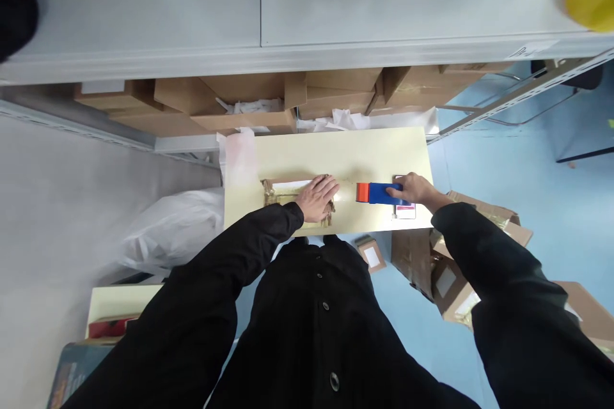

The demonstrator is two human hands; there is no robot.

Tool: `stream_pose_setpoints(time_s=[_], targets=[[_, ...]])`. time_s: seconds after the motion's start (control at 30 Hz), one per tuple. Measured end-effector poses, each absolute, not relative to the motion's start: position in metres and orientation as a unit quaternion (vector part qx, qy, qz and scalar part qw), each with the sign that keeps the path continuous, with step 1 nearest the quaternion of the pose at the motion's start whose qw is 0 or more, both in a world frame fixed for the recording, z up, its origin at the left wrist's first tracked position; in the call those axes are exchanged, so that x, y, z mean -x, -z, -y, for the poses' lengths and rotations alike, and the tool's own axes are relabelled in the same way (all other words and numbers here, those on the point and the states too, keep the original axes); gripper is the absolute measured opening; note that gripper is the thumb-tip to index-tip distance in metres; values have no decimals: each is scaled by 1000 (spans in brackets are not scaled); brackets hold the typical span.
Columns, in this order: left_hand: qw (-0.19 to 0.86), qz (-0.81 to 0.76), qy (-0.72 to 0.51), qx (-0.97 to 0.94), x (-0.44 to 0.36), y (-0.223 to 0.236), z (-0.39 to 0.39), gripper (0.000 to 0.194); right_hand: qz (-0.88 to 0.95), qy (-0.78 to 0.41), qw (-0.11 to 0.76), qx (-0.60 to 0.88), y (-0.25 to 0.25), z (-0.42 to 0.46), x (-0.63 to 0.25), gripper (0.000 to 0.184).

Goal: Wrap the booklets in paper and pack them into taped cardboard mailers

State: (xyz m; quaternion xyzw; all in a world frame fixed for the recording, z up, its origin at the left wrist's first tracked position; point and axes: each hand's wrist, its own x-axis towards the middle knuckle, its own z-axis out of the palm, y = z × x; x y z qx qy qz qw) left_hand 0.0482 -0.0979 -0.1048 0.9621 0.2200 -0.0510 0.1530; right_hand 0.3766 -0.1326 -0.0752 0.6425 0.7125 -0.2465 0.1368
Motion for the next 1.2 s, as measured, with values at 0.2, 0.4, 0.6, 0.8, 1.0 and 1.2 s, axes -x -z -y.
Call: stream_pose_setpoints(time_s=[0.2,0.4,0.6,0.8,1.0,1.2], targets=[[141,-208,38,-967,-46,103,99,78,-679,220,224,-664,57,112,-308,61],[143,-204,25,-968,-48,98,99,54,-705,191,226,-644,53,100,-244,55],[149,-213,26,-965,-45,100,100,51,-717,186,253,-622,63,120,-244,42],[252,-207,-6,-945,-39,97,92,98,-645,94,138,-746,52,142,-286,58],[285,-280,-47,-916,-4,75,83,101,-564,124,52,-815,78,166,-293,35],[259,-562,-130,-775,92,95,108,102,-579,98,-21,-809,138,193,-269,25]])
